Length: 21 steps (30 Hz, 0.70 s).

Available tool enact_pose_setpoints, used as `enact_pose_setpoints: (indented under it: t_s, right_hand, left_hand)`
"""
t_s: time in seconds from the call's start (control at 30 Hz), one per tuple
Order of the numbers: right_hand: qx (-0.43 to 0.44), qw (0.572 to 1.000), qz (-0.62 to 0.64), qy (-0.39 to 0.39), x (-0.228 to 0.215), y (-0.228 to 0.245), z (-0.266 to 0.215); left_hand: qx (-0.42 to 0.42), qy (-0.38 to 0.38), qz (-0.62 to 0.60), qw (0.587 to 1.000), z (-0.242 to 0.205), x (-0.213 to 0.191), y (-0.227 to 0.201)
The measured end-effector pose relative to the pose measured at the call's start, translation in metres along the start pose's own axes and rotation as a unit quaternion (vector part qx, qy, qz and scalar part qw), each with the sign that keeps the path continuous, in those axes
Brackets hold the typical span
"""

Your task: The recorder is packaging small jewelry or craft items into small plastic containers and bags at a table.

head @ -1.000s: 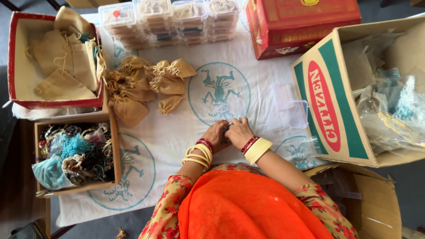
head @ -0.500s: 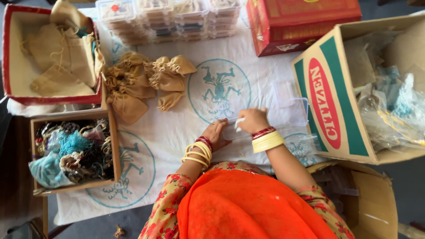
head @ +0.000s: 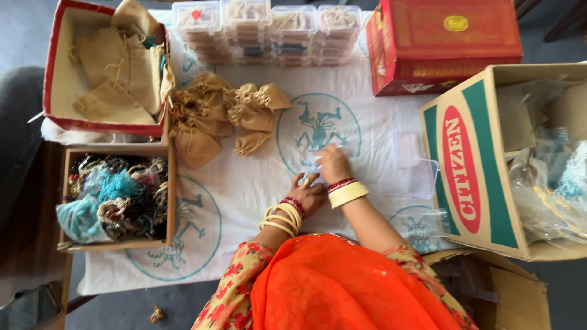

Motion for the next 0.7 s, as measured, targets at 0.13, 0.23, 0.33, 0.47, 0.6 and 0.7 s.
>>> enact_pose_setpoints:
  t_s: [0.13,0.23,0.33,0.47,0.6,0.7]
  right_hand:
    - [-0.078,0.994,0.039,0.071,-0.017,0.035,0.001]
    - [-0.034,0.989,0.027,0.142,-0.018,0.008,0.0]
    - [0.016,0.994,-0.092,0.065,-0.034,-0.025,0.009]
    - [0.066,0.996,-0.012,-0.057,-0.042,-0.016,0.007]
    - [-0.034,0.996,0.065,-0.042,-0.026,0.025,0.0]
    - [-0.014,0.989,0.115,0.086,-0.017,0.027,0.001]
  left_hand:
    - [-0.013,0.032,-0.01,0.999,0.005,0.036,0.012]
    - [0.019,-0.024,-0.01,0.999,-0.001,0.041,0.015]
    - [0.044,-0.047,-0.001,0.998,0.002,0.043,0.014]
    - [0.075,-0.093,-0.016,0.993,0.001,0.04,0.013]
    - [0.082,-0.102,-0.038,0.991,0.001,0.021,0.008]
    - [0.07,-0.089,-0.06,0.992,0.001,0.021,0.007]
Point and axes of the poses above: each hand's wrist, its own z-axis towards the middle knuckle, its own x-axis out of the palm, y = z × x, the point moved 8 cm from there along z, towards the middle knuckle, and after that the axes turned 7 degrees about y, right-handed, at the moved point
